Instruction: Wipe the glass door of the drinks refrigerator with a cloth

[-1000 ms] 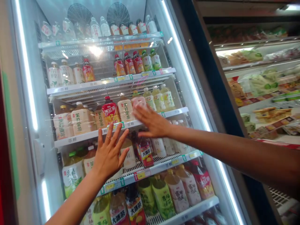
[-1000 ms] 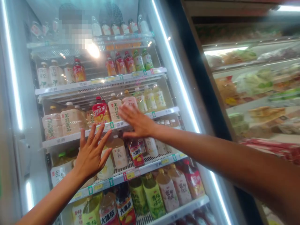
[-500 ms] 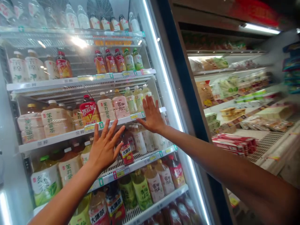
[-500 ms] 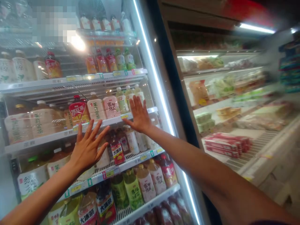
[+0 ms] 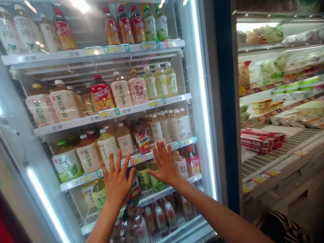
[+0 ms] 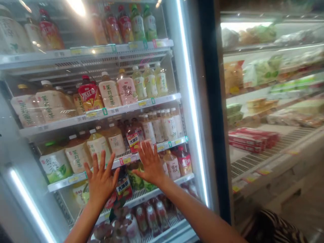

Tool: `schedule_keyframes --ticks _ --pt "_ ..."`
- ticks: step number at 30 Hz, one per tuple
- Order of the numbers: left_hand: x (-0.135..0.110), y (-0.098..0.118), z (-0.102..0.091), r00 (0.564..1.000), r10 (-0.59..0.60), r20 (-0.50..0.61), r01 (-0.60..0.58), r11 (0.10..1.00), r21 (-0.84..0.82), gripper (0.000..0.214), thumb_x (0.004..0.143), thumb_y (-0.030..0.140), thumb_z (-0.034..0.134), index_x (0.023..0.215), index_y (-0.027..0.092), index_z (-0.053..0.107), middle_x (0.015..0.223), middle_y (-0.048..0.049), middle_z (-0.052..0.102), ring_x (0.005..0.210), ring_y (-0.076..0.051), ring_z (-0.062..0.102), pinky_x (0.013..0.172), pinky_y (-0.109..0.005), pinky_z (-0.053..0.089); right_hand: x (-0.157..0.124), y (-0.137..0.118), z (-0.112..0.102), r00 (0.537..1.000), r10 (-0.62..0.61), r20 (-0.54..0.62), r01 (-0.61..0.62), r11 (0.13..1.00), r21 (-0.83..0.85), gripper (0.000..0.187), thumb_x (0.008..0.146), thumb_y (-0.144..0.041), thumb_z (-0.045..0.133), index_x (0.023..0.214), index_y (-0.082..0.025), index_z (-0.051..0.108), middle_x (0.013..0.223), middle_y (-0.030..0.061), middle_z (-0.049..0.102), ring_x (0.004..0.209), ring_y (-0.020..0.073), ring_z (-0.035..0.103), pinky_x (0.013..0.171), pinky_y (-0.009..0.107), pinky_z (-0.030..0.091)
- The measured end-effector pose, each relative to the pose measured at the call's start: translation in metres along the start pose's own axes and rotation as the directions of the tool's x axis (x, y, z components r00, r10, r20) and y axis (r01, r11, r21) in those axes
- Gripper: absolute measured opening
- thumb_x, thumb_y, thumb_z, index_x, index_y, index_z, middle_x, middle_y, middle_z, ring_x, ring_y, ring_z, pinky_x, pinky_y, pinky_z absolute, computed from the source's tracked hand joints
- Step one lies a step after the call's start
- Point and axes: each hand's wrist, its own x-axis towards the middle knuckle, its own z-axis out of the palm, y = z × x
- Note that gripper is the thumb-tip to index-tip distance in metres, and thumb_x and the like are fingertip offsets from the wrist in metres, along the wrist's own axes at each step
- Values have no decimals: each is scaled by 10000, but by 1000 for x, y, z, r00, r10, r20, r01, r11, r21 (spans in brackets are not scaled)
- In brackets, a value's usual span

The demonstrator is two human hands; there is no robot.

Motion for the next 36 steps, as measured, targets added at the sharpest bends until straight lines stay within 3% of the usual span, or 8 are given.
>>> schedule_keyframes --ticks 3,8,14,20,22,27,33,36 --pt "-28 -17 -3 1000 -27 14 27 1000 12 766 936 428 633 1601 376 257 1712 -39 168 1605 -316 57 1280 -654 2 -11 -21 5 999 -13 32 13 1000 -7 1016 973 -721 369 1643 -111 -91 1722 144 -99 1601 333 -71 1286 633 76" --pt "-38 -39 -4 994 -103 -46 105 994 40 801 934 394 641 1615 328 224 1723 -63 95 1605 -327 -7 1267 -681 -17 50 -48 11 992 127 20 -126 991 -32 1177 912 -771 466 1610 -116 -219 1715 184 -80 1594 379 -55 1266 688 82" --pt "-40 -40 6 990 -81 -113 86 996 39 766 952 396 605 1614 322 228 1717 -35 122 1608 -293 3 1288 -640 -16 -22 -103 28 1000 -11 26 11 1000 -8 957 999 -666 371 1646 -111 -65 1724 147 -87 1603 334 -49 1287 613 66" --pt "-43 -43 6 993 -72 -97 75 997 20 767 953 367 588 1619 323 210 1712 -44 116 1605 -298 6 1277 -677 -7 37 -105 26 988 154 -28 -153 988 22 893 1030 -584 378 1644 -160 -112 1724 136 -53 1603 330 -35 1267 681 63" --pt "-44 -44 6 994 -84 -73 82 996 -35 768 956 353 576 1621 343 192 1713 -44 111 1603 -311 -3 1264 -702 -20 26 -109 27 987 161 -11 -161 986 45 916 1019 -593 402 1644 -175 -121 1724 141 -38 1601 343 -27 1259 699 94" --pt "-45 -45 9 989 -78 -126 72 996 -53 750 955 312 567 1616 345 214 1707 -59 164 1607 -304 45 1264 -707 18 -59 -120 39 1000 18 0 -18 1000 -25 820 1030 -593 320 1662 -162 23 1733 109 36 1608 304 41 1300 605 93" --pt "-43 -45 11 985 -51 -166 50 999 -16 774 930 319 621 1615 285 263 1712 -83 160 1612 -289 21 1286 -639 -8 14 -106 35 999 30 11 -29 993 -118 1083 926 -783 382 1653 -103 -43 1715 187 110 1599 366 39 1286 633 148" --pt "-43 -44 9 986 -53 -159 51 999 -17 773 932 321 621 1616 290 262 1714 -77 156 1612 -282 16 1288 -626 -13 -10 -116 36 998 59 2 -59 992 -115 1009 963 -729 349 1654 -92 -18 1717 198 87 1598 374 37 1290 638 95"
